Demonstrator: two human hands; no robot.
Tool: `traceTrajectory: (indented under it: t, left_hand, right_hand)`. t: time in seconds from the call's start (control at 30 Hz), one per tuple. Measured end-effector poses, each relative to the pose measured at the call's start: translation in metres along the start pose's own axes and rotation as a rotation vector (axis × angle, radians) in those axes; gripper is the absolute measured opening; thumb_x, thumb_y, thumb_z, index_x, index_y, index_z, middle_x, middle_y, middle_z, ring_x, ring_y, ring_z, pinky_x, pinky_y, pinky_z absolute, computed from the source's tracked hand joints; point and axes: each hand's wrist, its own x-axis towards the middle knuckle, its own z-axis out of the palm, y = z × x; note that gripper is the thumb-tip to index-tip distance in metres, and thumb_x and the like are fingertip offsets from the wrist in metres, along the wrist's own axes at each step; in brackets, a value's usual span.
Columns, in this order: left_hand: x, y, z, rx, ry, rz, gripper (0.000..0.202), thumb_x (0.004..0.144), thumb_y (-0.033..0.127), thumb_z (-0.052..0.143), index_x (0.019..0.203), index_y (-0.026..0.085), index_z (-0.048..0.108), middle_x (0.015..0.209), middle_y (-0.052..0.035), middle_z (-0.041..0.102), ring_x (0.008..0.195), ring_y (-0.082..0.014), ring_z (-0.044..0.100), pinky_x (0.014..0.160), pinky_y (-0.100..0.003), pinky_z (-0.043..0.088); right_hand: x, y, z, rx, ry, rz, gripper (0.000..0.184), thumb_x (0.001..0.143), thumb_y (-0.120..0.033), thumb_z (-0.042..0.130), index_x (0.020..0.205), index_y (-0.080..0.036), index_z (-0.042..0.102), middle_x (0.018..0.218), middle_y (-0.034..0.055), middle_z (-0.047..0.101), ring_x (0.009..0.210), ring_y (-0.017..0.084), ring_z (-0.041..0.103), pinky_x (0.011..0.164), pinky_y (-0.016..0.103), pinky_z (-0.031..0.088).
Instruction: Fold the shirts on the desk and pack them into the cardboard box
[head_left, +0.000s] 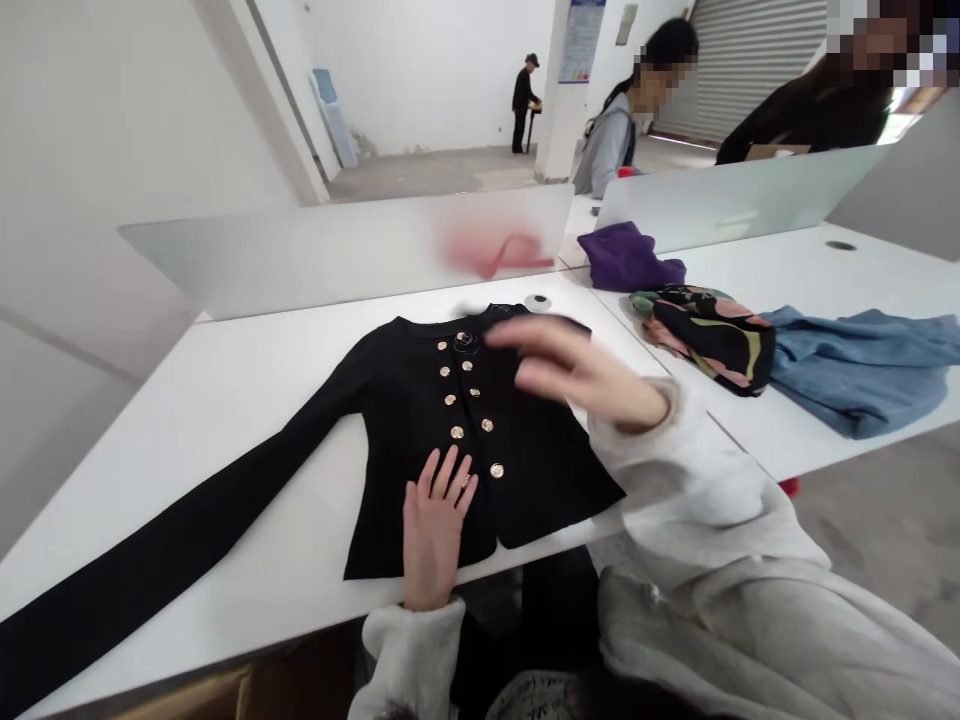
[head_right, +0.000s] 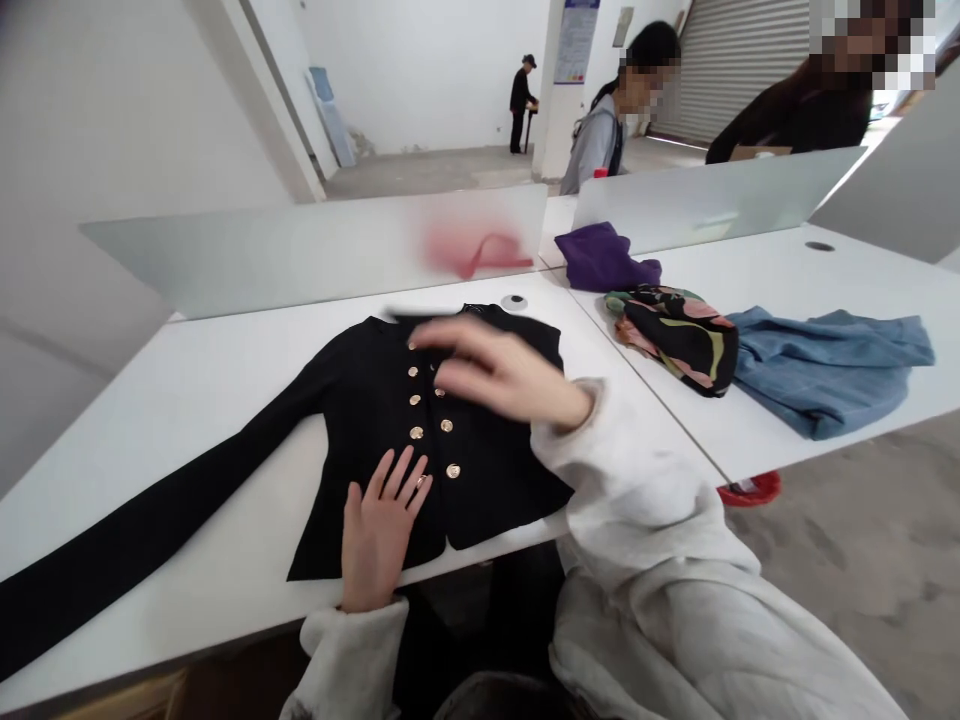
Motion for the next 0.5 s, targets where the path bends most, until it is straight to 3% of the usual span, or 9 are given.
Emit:
traceTrajectory:
  t: [0.07,0.1,0.2,0.33,0.43,0.5]
  left_hand:
    - [0.002,0.006,-0.002,-0.103,0.041,-0.062,0.054,0.088,0.061,0.038,0.128,0.029,0.055,0.140,-0.0080,0.051,0.129,-0.0281,0.047,0.106,-0.054,0.038]
    - [0.002,0.008,-0.003,-0.118,0.069,-0.078,0.050,0.089,0.060,0.037,0.126,0.032,0.056,0.138,-0.0049,0.053,0.130,-0.0266,0.046,0.106,-0.054,0.039]
    - [0.000,0.010,-0.004,-0.123,0.140,-0.141,0.039,0.093,0.046,0.036,0.127,0.038,0.055,0.132,0.0014,0.058,0.131,-0.0212,0.046,0.103,-0.051,0.044]
    - [-0.002,0.010,-0.003,-0.189,0.170,-0.249,0.044,0.096,0.037,0.032,0.137,0.028,0.046,0.129,-0.0043,0.061,0.128,-0.0194,0.049,0.102,-0.045,0.047]
    - [-0.001,0.010,-0.002,-0.322,0.203,-0.357,0.051,0.098,0.037,0.027,0.143,0.015,0.038,0.128,-0.0102,0.061,0.126,-0.0165,0.051,0.101,-0.032,0.048]
    - [-0.001,0.011,-0.001,-0.422,0.206,-0.368,0.054,0.099,0.038,0.024,0.145,0.012,0.034,0.130,-0.0114,0.060,0.127,-0.0158,0.050,0.100,-0.028,0.048]
  right_hand:
    - [0.001,-0.016,0.021,-0.018,-0.407,-0.050,0.036,0.091,-0.040,0.052,0.123,-0.024,0.058,0.122,0.0044,0.062,0.099,0.016,0.063,0.086,0.030,0.050]
    - [0.000,-0.016,0.025,-0.047,-0.529,-0.035,0.036,0.092,-0.039,0.050,0.123,-0.023,0.059,0.119,0.0045,0.064,0.095,0.015,0.065,0.083,0.028,0.051]
    - [-0.007,0.012,0.012,-0.207,-0.599,0.116,0.037,0.093,-0.037,0.048,0.126,-0.023,0.057,0.107,0.0040,0.070,0.087,0.015,0.067,0.081,0.029,0.051]
    - [-0.022,0.090,-0.029,-0.368,-0.389,0.403,0.035,0.090,-0.033,0.050,0.122,-0.023,0.060,0.101,0.0042,0.071,0.087,0.018,0.066,0.084,0.034,0.050]
    - [-0.042,0.151,-0.045,-0.369,-0.031,0.651,0.033,0.086,-0.031,0.052,0.115,-0.018,0.063,0.106,0.0097,0.069,0.091,0.021,0.065,0.084,0.038,0.051]
    - [-0.055,0.183,-0.042,-0.220,0.199,0.812,0.040,0.085,-0.036,0.053,0.118,-0.014,0.060,0.106,0.0136,0.068,0.091,0.022,0.064,0.078,0.038,0.054]
